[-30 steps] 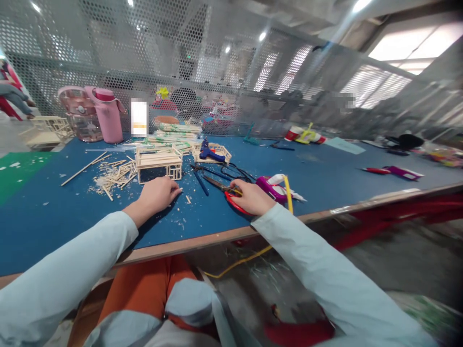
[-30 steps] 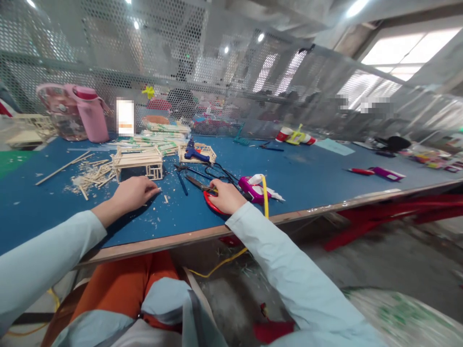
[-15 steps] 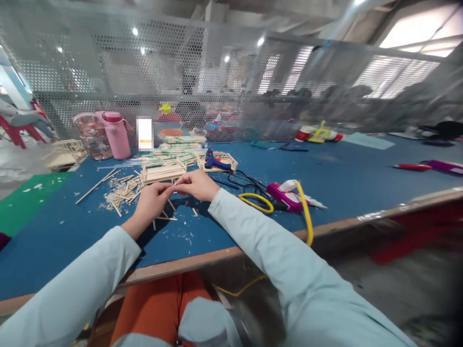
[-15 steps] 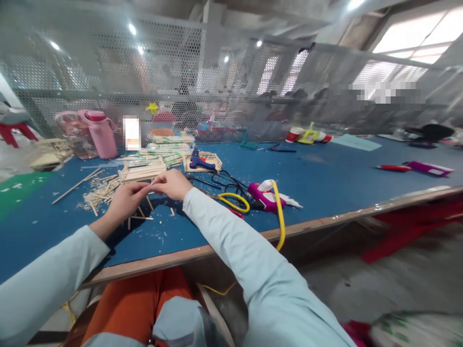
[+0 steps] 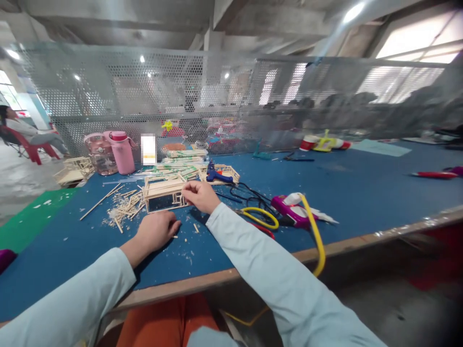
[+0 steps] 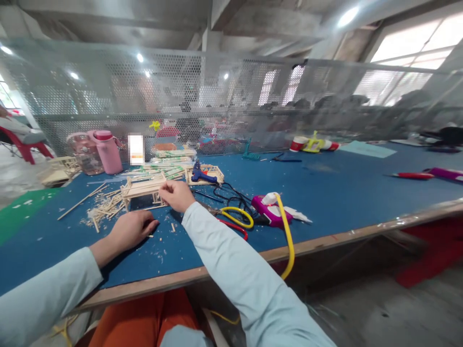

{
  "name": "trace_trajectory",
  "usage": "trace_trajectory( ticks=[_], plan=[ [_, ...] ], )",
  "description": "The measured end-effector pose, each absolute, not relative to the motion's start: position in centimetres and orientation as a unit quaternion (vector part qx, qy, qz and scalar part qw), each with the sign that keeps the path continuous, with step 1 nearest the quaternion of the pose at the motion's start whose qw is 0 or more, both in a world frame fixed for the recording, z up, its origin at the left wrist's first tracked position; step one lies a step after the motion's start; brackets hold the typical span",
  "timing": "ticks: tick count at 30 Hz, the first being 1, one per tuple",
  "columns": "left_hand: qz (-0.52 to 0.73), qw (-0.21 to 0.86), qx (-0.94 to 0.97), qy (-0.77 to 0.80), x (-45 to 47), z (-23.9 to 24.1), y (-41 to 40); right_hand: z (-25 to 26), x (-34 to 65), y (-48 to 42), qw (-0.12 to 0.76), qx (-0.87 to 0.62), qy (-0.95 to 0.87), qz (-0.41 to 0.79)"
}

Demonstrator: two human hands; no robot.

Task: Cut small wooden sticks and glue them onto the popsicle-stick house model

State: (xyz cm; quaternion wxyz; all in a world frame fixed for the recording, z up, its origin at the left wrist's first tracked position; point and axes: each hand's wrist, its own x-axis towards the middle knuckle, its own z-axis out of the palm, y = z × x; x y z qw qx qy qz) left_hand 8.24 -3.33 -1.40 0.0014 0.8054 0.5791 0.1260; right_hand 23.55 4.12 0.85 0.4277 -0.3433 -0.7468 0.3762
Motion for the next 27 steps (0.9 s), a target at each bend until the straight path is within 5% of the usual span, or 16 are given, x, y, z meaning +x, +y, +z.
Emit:
trace_trajectory(
  ticks=[15, 27],
  plan=[
    [0.131, -0.088, 0.762, 0.627, 6.3, -0.3, -3.6, -1.6, 22.5, 5.2, 0.321, -0.378, -0.842, 0.212],
    [0.171, 0.033, 0.717, 0.675, 8.1, -0.8, -0.2, -1.9, 21.6, 5.0, 0.297, -0.385, -0.862, 0.145]
  ],
)
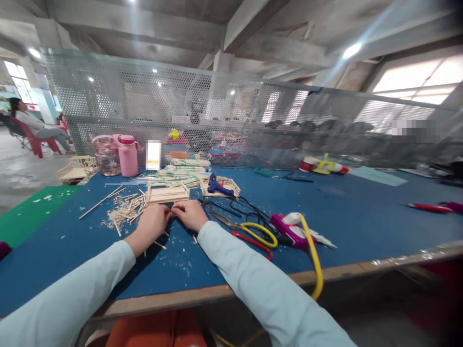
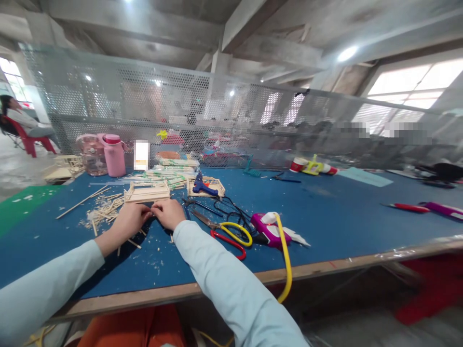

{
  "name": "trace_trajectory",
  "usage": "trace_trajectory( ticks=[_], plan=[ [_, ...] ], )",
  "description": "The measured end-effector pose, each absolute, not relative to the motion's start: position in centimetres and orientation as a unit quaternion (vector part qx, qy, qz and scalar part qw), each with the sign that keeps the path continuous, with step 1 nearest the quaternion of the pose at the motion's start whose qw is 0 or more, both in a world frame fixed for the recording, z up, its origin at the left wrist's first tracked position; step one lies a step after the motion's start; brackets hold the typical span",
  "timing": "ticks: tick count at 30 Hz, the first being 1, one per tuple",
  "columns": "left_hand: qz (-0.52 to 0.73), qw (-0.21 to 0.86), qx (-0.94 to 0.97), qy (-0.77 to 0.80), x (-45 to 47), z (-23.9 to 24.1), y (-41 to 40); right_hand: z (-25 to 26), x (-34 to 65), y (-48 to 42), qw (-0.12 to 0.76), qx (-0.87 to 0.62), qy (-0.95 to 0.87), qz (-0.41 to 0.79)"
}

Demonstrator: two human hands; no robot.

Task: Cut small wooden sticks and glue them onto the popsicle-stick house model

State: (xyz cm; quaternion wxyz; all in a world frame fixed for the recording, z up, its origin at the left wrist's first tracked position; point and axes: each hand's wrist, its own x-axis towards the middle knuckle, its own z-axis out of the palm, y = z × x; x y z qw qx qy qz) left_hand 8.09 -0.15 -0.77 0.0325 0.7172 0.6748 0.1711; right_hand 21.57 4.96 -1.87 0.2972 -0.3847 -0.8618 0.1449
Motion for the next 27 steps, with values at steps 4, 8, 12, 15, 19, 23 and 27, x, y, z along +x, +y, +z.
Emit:
trace_trajectory(
  ticks=[4, 8, 12, 15, 19, 23, 27],
  plan=[
    [0.196, 0.052, 0.711, 0.673, 7.8, -1.0, 0.0, -1.6, 21.6, 4.8, 0.309, -0.385, -0.854, 0.162],
    [0.202, 0.066, 0.685, 0.697, 7.6, -0.9, 0.1, -0.7, 23.0, 5.0, 0.375, -0.399, -0.817, 0.182],
    [0.202, 0.094, 0.672, 0.707, 7.6, -1.1, 0.4, 0.1, 24.7, 5.7, 0.437, -0.424, -0.772, 0.181],
    [0.201, 0.112, 0.676, 0.7, 7.4, -1.3, 0.8, 0.2, 25.1, 6.1, 0.448, -0.438, -0.762, 0.165],
    [0.202, 0.132, 0.677, 0.695, 7.0, -1.3, 1.2, 0.0, 24.9, 6.4, 0.448, -0.477, -0.74, 0.155],
    [0.191, 0.131, 0.69, 0.686, 6.9, -1.1, 1.2, -0.4, 24.8, 6.8, 0.433, -0.542, -0.702, 0.16],
    [0.172, 0.115, 0.708, 0.675, 7.1, -0.7, 1.1, -0.8, 24.5, 6.9, 0.342, -0.581, -0.716, 0.182]
  ],
)
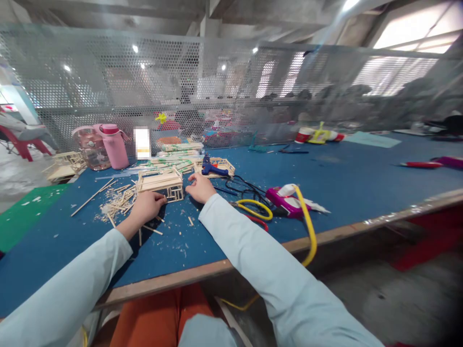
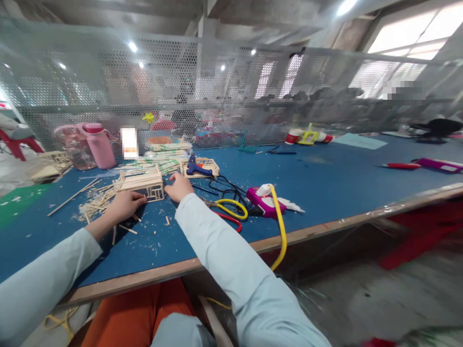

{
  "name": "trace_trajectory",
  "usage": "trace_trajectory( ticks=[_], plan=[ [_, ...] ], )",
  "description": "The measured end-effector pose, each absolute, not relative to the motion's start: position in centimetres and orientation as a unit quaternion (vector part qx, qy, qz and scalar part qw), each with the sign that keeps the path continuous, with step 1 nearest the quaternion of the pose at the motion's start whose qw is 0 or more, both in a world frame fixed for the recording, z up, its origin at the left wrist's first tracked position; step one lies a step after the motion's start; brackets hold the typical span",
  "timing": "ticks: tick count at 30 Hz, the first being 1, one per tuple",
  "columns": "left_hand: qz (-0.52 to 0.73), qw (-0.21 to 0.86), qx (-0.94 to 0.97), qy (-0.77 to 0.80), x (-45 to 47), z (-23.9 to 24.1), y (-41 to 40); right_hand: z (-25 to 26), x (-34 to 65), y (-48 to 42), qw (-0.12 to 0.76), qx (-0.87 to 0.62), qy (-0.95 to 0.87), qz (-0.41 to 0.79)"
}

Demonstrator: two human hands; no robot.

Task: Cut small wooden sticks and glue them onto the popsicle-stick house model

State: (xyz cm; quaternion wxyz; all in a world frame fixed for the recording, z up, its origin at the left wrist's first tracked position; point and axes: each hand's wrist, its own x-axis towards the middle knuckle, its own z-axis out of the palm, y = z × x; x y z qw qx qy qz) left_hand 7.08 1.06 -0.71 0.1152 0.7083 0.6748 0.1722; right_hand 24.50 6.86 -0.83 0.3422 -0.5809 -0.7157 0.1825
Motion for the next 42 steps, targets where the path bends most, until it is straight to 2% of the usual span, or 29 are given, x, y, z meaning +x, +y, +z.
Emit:
trace_trajectory(
  ticks=[5, 15, 20, 25, 28, 34, 42],
  plan=[
    [0.166, 0.11, 0.715, 0.67, 7.1, -0.5, 1.0, -1.1, 24.1, 6.7, 0.253, -0.56, -0.77, 0.174],
    [0.158, 0.104, 0.715, 0.673, 7.3, -0.5, 0.9, -0.8, 24.0, 6.3, 0.197, -0.542, -0.807, 0.123],
    [0.169, 0.104, 0.696, 0.69, 7.4, -0.6, 0.9, -0.8, 24.0, 6.1, 0.233, -0.568, -0.781, 0.113],
    [0.186, 0.112, 0.691, 0.689, 7.2, -0.9, 1.0, -0.6, 24.0, 5.6, 0.216, -0.566, -0.787, 0.114],
    [0.202, 0.119, 0.688, 0.687, 7.0, -0.9, 0.7, -0.5, 23.8, 5.2, 0.219, -0.521, -0.817, 0.114],
    [0.233, 0.111, 0.697, 0.669, 7.3, -0.6, -0.4, -0.6, 23.0, 4.8, 0.288, -0.407, -0.855, 0.145],
    [0.237, 0.055, 0.726, 0.643, 7.8, -0.9, -0.6, -0.9, 22.7, 5.0, 0.345, -0.368, -0.843, 0.189]
  ],
)
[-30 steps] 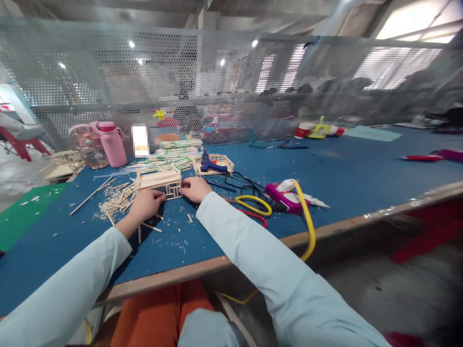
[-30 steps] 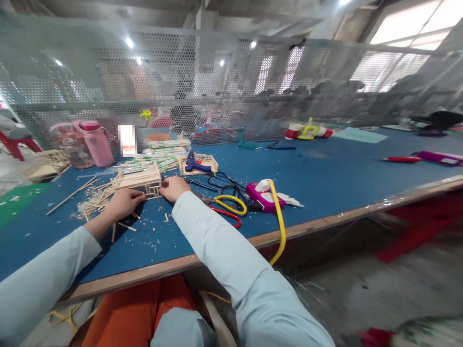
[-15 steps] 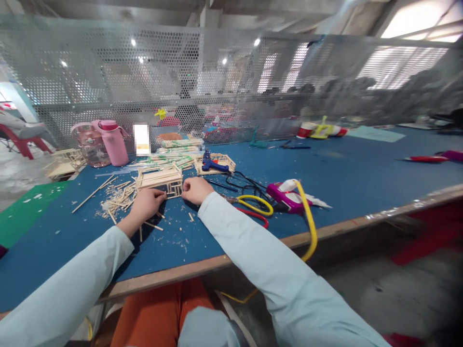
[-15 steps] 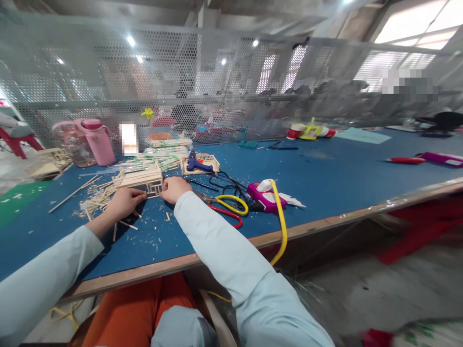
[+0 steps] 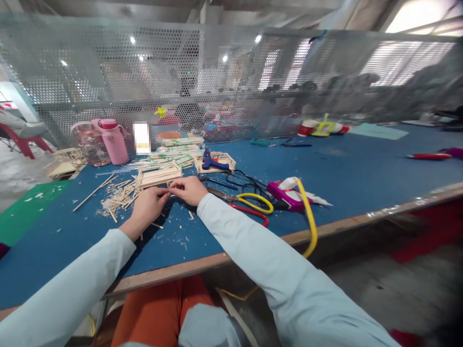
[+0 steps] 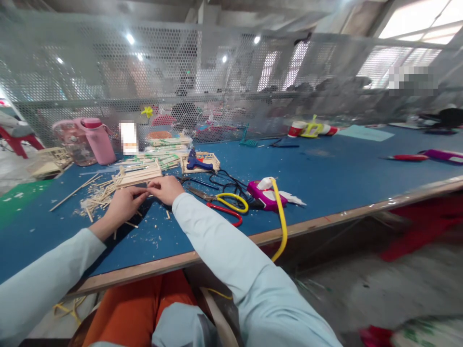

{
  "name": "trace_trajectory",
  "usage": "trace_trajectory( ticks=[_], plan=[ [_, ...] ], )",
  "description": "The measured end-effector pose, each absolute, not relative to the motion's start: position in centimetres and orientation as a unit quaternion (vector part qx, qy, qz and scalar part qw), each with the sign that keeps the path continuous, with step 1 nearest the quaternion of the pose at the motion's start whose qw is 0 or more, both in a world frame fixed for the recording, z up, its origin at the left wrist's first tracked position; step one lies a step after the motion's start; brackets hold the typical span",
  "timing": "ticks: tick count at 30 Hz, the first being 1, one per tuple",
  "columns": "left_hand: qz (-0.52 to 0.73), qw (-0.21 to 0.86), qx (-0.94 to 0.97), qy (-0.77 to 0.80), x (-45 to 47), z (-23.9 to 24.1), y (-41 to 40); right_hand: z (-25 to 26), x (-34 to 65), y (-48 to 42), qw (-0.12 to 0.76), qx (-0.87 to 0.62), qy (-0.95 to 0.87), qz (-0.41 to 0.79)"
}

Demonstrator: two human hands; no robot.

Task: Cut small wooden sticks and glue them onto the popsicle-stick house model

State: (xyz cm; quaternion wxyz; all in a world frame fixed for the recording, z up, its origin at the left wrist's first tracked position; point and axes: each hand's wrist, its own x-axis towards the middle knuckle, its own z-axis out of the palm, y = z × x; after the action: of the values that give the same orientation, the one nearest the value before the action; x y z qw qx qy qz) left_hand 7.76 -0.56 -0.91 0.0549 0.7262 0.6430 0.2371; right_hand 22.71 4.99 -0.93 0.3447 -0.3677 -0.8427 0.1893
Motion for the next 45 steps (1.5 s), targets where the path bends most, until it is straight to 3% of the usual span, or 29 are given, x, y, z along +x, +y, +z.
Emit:
trace_trajectory(
  ticks=[6, 23, 31, 45],
  plan=[
    [0.159, -0.021, 0.733, 0.661, 7.9, -1.5, -0.2, -0.7, 23.5, 5.7, 0.335, -0.423, -0.826, 0.163],
    [0.174, 0.039, 0.707, 0.684, 7.9, -1.3, 0.4, -1.3, 23.3, 5.7, 0.291, -0.438, -0.833, 0.172],
    [0.208, 0.084, 0.728, 0.648, 7.1, -1.4, 0.4, -2.4, 22.2, 5.9, 0.341, -0.389, -0.826, 0.222],
    [0.229, 0.084, 0.7, 0.671, 7.7, -1.4, 0.3, -1.8, 21.3, 4.9, 0.308, -0.417, -0.845, 0.131]
  ],
)
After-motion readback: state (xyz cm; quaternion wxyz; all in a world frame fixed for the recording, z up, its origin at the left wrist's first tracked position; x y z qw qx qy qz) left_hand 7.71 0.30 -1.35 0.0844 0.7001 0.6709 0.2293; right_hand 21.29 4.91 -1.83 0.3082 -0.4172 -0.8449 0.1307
